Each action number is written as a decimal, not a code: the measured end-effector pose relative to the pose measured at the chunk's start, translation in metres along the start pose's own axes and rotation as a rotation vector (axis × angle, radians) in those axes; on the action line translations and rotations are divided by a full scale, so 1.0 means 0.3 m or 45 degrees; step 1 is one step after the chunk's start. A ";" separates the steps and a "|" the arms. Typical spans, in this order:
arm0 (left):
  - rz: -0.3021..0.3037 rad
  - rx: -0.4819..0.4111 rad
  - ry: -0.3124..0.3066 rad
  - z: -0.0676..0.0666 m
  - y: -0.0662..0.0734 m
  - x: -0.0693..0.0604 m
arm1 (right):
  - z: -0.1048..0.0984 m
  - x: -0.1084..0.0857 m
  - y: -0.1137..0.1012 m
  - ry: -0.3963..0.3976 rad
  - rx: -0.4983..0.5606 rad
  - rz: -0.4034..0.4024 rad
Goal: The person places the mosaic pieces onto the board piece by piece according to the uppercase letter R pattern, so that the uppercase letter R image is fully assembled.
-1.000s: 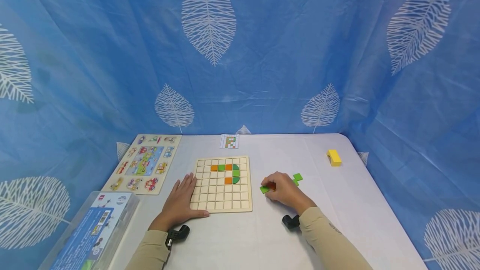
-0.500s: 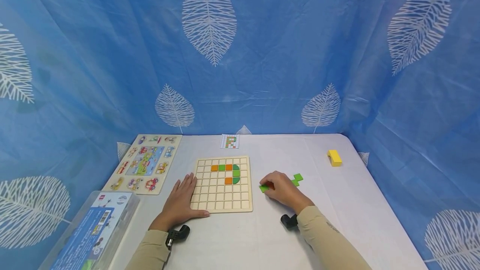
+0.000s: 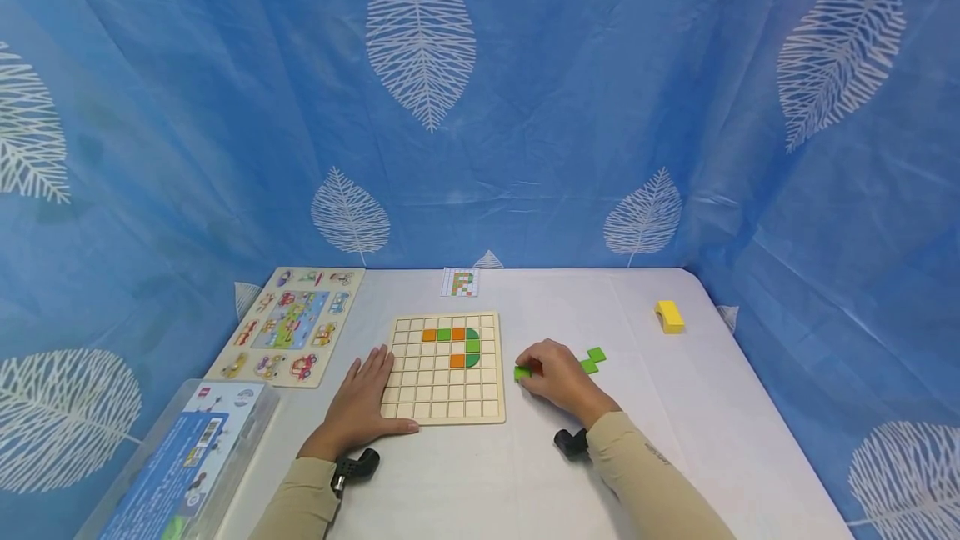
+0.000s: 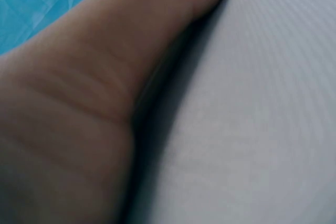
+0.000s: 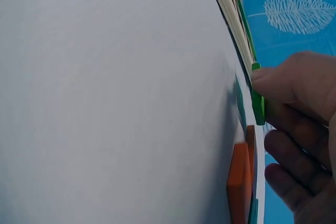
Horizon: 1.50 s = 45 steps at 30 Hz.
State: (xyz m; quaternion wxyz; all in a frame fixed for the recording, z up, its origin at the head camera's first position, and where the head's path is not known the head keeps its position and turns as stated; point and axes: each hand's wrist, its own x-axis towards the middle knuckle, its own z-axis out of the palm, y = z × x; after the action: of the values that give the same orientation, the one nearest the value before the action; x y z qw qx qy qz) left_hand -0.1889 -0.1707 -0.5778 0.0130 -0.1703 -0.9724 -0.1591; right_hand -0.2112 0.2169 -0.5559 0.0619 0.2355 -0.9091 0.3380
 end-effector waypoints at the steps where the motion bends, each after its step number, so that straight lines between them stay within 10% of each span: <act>1: -0.001 -0.003 0.001 -0.001 0.000 0.000 | 0.003 0.003 -0.004 0.000 0.005 0.004; 45: 0.013 -0.045 -0.013 -0.005 -0.008 -0.003 | 0.150 0.134 -0.192 -0.058 0.244 0.007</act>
State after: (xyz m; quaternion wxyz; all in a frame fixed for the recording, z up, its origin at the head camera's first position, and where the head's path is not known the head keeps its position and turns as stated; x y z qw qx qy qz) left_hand -0.1889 -0.1736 -0.5771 0.0058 -0.1762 -0.9686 -0.1754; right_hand -0.2176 0.1343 -0.5458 0.0174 0.2453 -0.8744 0.4182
